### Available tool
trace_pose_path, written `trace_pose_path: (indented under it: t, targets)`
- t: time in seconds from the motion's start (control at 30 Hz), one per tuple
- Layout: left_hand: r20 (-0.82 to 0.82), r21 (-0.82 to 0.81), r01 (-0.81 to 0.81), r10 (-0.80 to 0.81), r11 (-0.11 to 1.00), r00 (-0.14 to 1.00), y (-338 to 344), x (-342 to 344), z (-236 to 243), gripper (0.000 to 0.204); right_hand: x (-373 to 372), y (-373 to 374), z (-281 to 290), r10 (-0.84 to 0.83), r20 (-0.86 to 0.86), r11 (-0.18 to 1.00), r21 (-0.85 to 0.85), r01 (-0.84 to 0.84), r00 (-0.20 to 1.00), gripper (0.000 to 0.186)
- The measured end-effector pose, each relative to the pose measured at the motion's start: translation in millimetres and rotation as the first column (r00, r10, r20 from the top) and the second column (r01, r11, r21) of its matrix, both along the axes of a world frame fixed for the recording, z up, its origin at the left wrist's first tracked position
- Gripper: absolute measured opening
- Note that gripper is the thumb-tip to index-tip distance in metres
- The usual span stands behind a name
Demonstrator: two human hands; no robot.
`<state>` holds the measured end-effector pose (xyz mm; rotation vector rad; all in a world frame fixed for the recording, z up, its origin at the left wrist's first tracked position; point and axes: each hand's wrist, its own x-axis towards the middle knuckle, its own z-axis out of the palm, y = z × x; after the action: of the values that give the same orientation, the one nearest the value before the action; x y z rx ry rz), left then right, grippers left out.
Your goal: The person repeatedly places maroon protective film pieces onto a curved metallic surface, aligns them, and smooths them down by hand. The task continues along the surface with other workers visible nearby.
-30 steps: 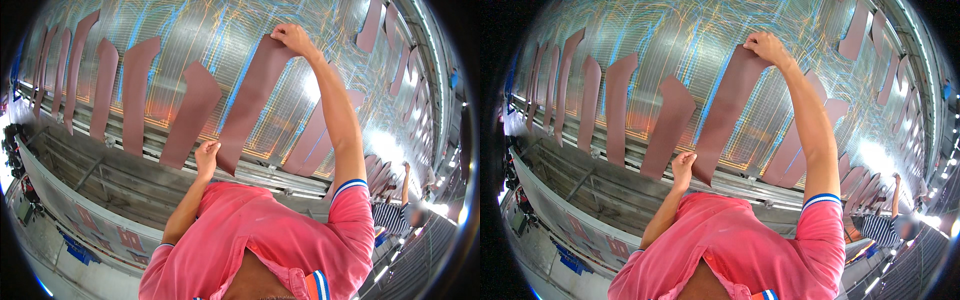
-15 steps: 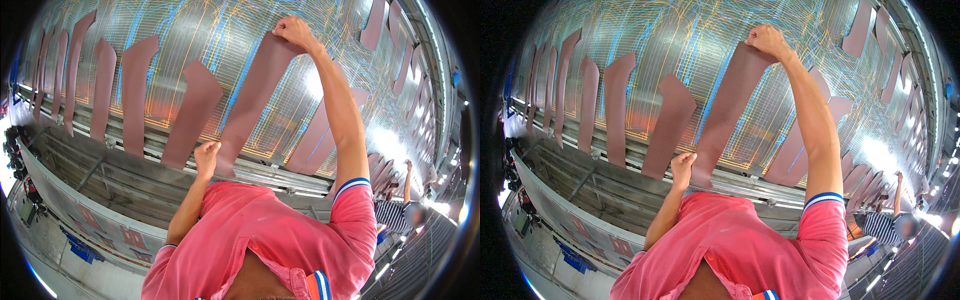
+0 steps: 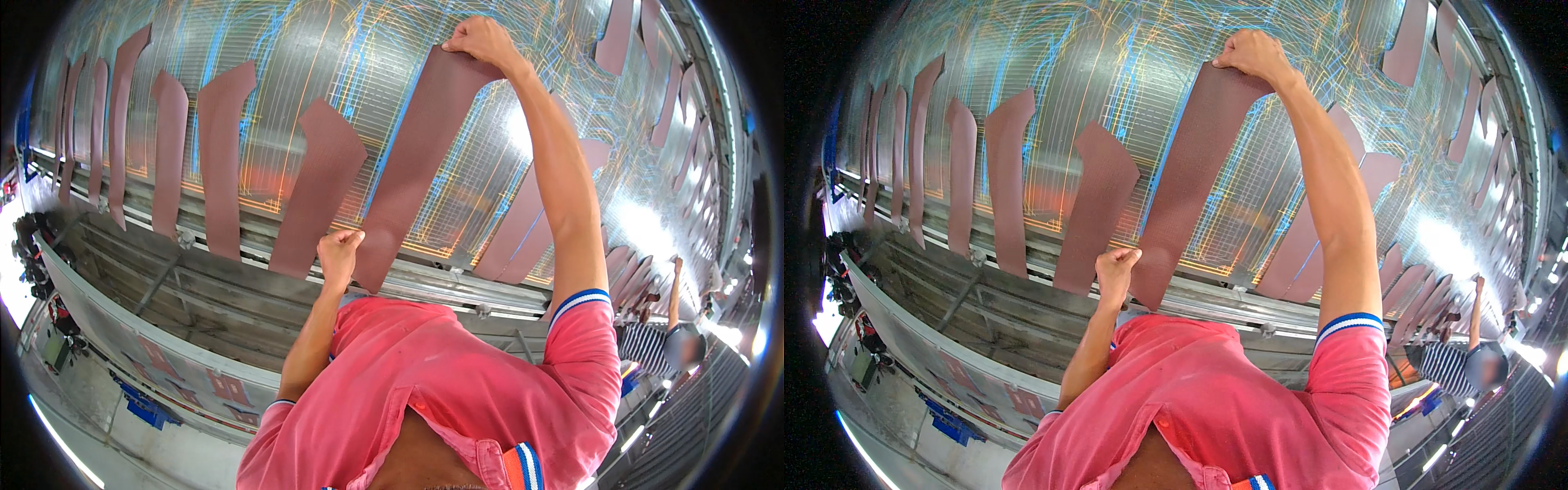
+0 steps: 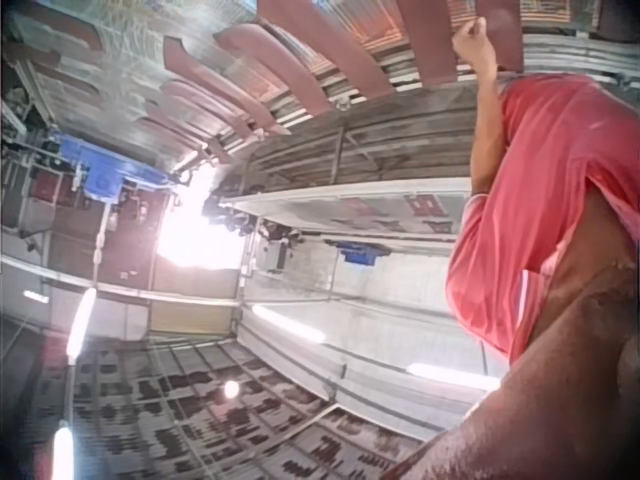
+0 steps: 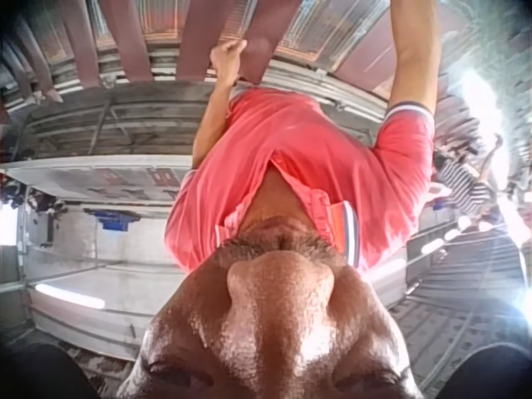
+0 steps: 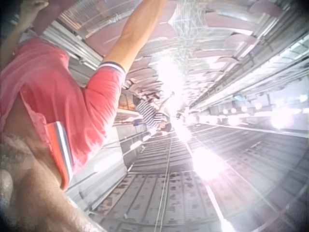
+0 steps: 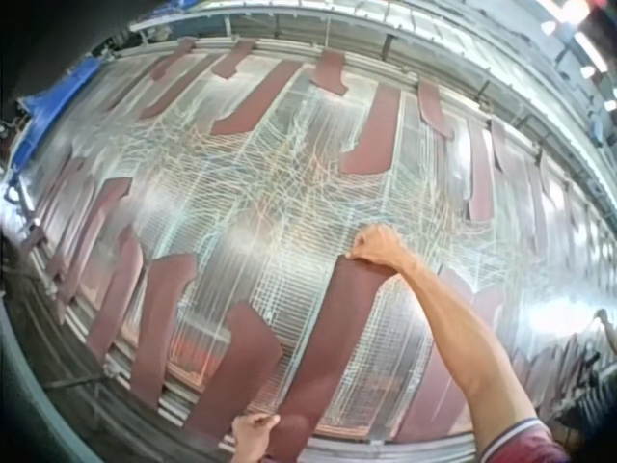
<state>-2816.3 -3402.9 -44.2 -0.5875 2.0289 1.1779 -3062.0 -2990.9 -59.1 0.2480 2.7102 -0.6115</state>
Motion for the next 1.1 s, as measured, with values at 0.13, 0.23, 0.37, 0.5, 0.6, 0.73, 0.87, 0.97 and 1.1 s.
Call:
trace_pose_path:
  t: [0.13, 0.23, 0.37, 0.5, 0.6, 0.73, 0.87, 0.97, 1.1]
  targets:
    - [-0.042, -0.023, 0.023, -0.023, 0.999, 0.999, 0.1, -2.3, -1.7, 0.020, -3.0, 0.6, 3.3, 0.008, 0.026, 0.999, -0.038, -0.007, 1.000, 0.033]
    - [-0.035, -0.038, 0.064, -0.065, 0.997, 0.997, -1.3, -3.2, -2.6, 0.019, -3.3, 1.8, 0.7, 0.015, 0.014, 0.999, -0.029, -0.014, 1.000, 0.033]
    - [0.013, -0.056, 0.112, -0.112, 0.992, 0.994, -5.0, -4.2, -4.1, 0.019, -3.3, 1.7, -2.8, 0.022, 0.017, 1.000, -0.010, -0.022, 1.000, 0.033]
    - [-0.091, -0.040, 0.057, -0.060, 0.998, 0.994, -2.5, 0.3, -10.3, 0.030, -4.4, 1.1, 0.2, 0.024, 0.031, 1.000, -0.012, -0.023, 0.999, 0.033]
    - [-0.113, -0.033, 0.061, -0.065, 0.998, 0.991, -1.3, -0.2, -8.6, 0.030, -5.1, 1.5, -2.0, 0.036, 0.042, 0.999, 0.000, -0.036, 0.998, 0.033]
    - [-0.121, -0.019, 0.058, -0.060, 0.998, 0.991, -1.9, 0.3, -9.7, 0.029, -6.4, 3.0, -6.5, 0.025, 0.031, 1.000, 0.015, -0.025, 0.999, 0.034]
    - [-0.094, -0.026, 0.062, -0.065, 0.998, 0.993, 1.8, -5.0, -0.9, 0.030, -5.9, 4.8, -16.0, 0.031, 0.013, 0.998, 0.052, -0.032, 0.999, 0.034]
    - [-0.105, -0.030, 0.075, -0.078, 0.997, 0.991, -1.9, -2.1, -7.9, 0.032, -7.7, 2.8, -11.2, 0.034, 0.047, 0.998, 0.048, -0.036, 0.998, 0.035]
    - [-0.104, -0.060, 0.097, -0.103, 0.993, 0.989, -1.9, -4.6, -4.2, 0.034, -5.9, -9.8, 0.7, 0.018, 0.066, 1.000, -0.025, -0.017, 0.998, 0.033]
